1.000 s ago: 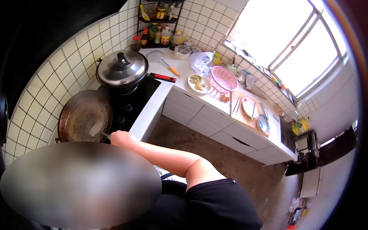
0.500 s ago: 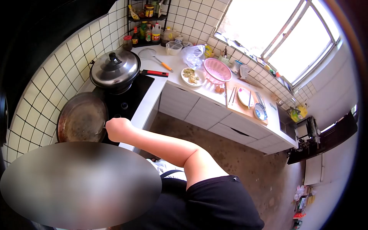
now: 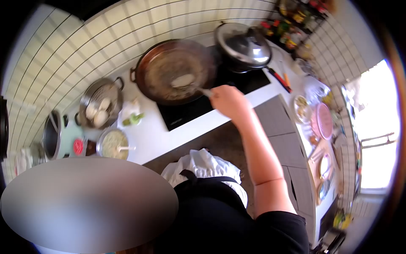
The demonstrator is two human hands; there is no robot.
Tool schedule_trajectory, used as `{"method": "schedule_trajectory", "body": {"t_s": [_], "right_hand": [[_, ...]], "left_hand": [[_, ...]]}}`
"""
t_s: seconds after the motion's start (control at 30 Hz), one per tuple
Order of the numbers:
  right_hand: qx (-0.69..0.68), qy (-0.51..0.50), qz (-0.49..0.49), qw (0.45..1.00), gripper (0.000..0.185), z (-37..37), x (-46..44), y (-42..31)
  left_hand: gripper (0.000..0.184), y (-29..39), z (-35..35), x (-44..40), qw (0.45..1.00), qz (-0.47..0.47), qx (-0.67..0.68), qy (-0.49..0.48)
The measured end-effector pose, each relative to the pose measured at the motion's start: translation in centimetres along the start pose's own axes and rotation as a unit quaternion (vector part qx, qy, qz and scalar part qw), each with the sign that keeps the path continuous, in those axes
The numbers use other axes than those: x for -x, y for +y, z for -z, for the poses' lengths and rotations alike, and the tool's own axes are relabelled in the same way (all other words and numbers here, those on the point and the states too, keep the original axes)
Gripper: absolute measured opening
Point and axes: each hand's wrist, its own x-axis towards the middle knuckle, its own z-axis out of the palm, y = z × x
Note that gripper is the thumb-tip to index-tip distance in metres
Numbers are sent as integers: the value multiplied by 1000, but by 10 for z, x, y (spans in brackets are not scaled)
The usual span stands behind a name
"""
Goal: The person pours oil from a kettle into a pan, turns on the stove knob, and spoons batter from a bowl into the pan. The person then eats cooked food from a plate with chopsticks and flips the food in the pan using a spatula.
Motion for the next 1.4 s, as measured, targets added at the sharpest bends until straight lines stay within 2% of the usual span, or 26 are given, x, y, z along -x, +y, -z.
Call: {"method": "schedule_trajectory", "body": {"t_s": [0.07, 0.17, 0.3, 0.37, 0.4, 0.67, 0.77, 0.8, 0.9, 1.0, 1.1, 1.13, 1.23, 1.33, 1.4], "right_hand": [[7, -12, -6, 1000, 23, 6, -1, 2], [34, -34, -25, 999, 23, 0, -3, -1], [-17, -18, 37, 999, 25, -30, -32, 7], [-53, -4, 42, 998, 27, -42, -46, 1], [-60, -24, 0, 998, 30, -39, -48, 1], [-14, 117, 90, 989, 30, -58, -85, 40], [-25, 9, 26, 999, 30, -33, -67, 41], [-38, 30, 34, 998, 31, -33, -62, 53], [-64, 11, -32, 997, 32, -12, -36, 60], [-72, 10, -55, 996, 33, -13, -18, 63], [-97, 12, -56, 994, 32, -16, -4, 60], [-105, 29, -20, 994, 33, -20, -3, 64], [-297, -66, -153, 940, 35, -14, 2, 67], [-570, -63, -242, 783, 34, -38, 10, 78], [-639, -63, -251, 724, 19, -50, 14, 88]], "left_hand": [[14, -1, 4, 5, 999, 32, 4, 8], [14, -11, 10, 12, 1000, 22, 8, 17], [14, -11, 7, 17, 999, 18, 7, 35], [14, -10, 5, 19, 999, 19, 18, 37], [14, -8, 5, 19, 999, 18, 11, 44], [14, -4, 1, 25, 996, 18, -12, 83], [14, 1, -2, 25, 995, 21, -8, 93], [14, 0, -3, 25, 995, 21, -7, 93], [14, -3, -5, 22, 996, 21, -4, 90], [14, 1, -11, 15, 997, 23, -6, 79], [15, 4, -20, 10, 997, 22, -9, 70], [15, 6, -22, 8, 997, 24, -11, 66], [15, 7, -26, 5, 998, 22, -18, 57], [16, 12, -33, 2, 998, 13, -24, 55], [16, 14, -37, 2, 998, 9, -28, 58]]}}
